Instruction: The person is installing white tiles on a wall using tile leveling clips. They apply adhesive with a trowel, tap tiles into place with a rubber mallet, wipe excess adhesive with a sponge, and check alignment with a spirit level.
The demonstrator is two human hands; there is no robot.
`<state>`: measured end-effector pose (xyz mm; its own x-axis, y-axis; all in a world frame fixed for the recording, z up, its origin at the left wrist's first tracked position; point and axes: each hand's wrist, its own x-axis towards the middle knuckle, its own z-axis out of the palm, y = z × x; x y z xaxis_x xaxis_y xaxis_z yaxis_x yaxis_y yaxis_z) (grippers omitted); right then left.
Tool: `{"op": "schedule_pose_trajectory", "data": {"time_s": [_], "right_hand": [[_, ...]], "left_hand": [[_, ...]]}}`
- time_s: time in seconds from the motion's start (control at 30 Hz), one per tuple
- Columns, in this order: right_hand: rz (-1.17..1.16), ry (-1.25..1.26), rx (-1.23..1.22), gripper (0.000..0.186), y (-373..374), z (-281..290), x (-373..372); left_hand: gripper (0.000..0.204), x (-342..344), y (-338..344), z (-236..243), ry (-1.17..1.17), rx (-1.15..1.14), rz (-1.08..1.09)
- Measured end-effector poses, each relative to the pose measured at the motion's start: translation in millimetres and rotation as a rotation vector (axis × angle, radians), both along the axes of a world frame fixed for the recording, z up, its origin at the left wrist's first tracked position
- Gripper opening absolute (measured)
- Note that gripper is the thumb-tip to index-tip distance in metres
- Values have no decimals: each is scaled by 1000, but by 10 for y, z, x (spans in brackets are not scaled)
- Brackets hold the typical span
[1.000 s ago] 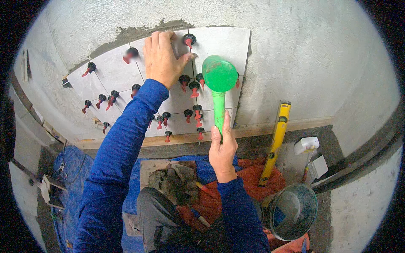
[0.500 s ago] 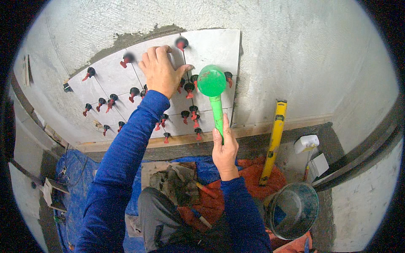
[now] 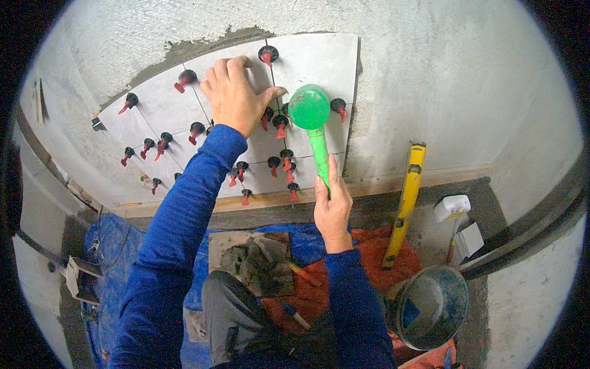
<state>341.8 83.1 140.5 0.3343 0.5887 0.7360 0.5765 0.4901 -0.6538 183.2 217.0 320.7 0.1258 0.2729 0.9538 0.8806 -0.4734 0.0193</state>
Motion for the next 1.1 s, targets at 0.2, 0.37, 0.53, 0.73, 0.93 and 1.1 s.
{"op": "schedule_pose_trajectory", "data": {"time_s": [0.2,0.37,0.53,0.73,0.93,1.1], "right_hand": [[-9,47,58,51,62,-8,-47],[21,17,-19,52,21,61,38],[13,35,36,53,55,67,-20],[48,15,7,51,-9,83,53],[79,132,-86,51,-131,53,37],[24,68,22,52,-158,88,18]], "left_hand": [[74,-14,17,-8,4,4,2],[73,-17,28,-4,-1,13,-9],[72,-16,28,-14,-18,4,-9],[75,25,-6,14,-30,-47,20],[78,-2,-40,-3,-29,-81,11],[57,-138,-15,-49,-31,-37,-84]]}}
